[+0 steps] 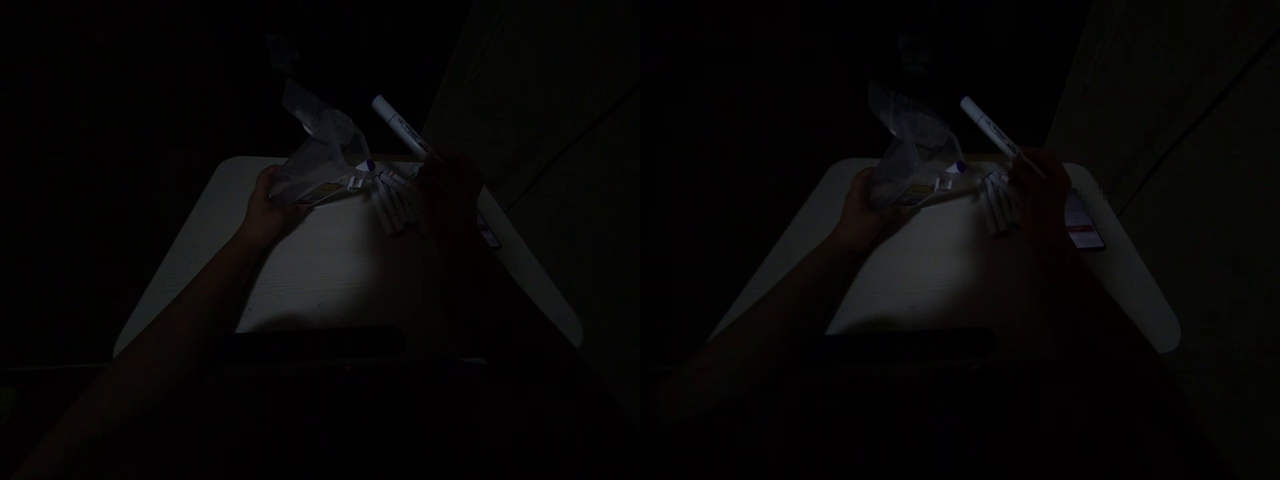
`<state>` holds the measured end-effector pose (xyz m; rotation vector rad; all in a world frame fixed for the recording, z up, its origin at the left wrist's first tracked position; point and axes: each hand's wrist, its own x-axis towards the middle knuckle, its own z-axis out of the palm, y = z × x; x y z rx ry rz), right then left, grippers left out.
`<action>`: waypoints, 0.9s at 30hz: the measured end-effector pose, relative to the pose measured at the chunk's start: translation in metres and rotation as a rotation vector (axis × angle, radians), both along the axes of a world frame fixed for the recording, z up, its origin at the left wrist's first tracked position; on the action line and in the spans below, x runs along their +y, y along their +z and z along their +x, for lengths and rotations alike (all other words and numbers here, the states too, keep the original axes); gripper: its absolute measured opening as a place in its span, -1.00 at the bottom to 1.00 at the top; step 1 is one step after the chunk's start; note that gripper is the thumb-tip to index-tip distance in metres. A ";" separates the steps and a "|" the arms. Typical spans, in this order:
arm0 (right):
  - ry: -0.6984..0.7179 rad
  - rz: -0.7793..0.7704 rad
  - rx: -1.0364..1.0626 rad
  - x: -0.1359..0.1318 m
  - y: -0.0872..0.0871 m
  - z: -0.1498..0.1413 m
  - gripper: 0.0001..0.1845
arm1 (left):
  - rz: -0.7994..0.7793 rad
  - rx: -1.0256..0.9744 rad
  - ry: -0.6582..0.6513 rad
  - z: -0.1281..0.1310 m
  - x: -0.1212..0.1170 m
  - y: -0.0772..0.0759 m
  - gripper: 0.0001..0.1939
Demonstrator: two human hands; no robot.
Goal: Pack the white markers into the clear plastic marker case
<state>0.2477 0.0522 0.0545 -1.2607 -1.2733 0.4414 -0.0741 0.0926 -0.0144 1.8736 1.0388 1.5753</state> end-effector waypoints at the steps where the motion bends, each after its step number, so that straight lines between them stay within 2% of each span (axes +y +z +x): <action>1: 0.032 -0.005 0.045 0.001 0.000 0.001 -0.74 | -0.001 -0.004 -0.002 0.001 -0.001 0.001 -0.15; 3: 0.065 -0.024 0.152 0.000 0.002 0.001 -0.74 | -0.010 -0.009 0.002 0.002 -0.002 0.002 -0.14; 7: 0.017 -0.095 0.253 -0.005 0.010 -0.003 -0.69 | -0.019 -0.005 0.012 0.002 -0.004 0.005 -0.15; 12: -0.056 -0.099 0.136 -0.005 0.015 -0.005 -0.56 | -0.011 0.033 0.021 0.003 -0.006 0.007 -0.15; 18: -0.012 0.095 0.018 -0.016 0.016 -0.023 -0.48 | 0.028 0.104 0.018 0.007 -0.008 0.010 -0.05; 24: 0.015 0.023 -0.148 -0.032 0.019 -0.034 -0.51 | 0.020 0.096 -0.002 0.008 -0.008 0.011 -0.03; 27: 0.008 0.028 -0.141 -0.029 0.017 -0.031 -0.54 | 0.008 0.074 -0.003 0.010 -0.011 0.014 -0.08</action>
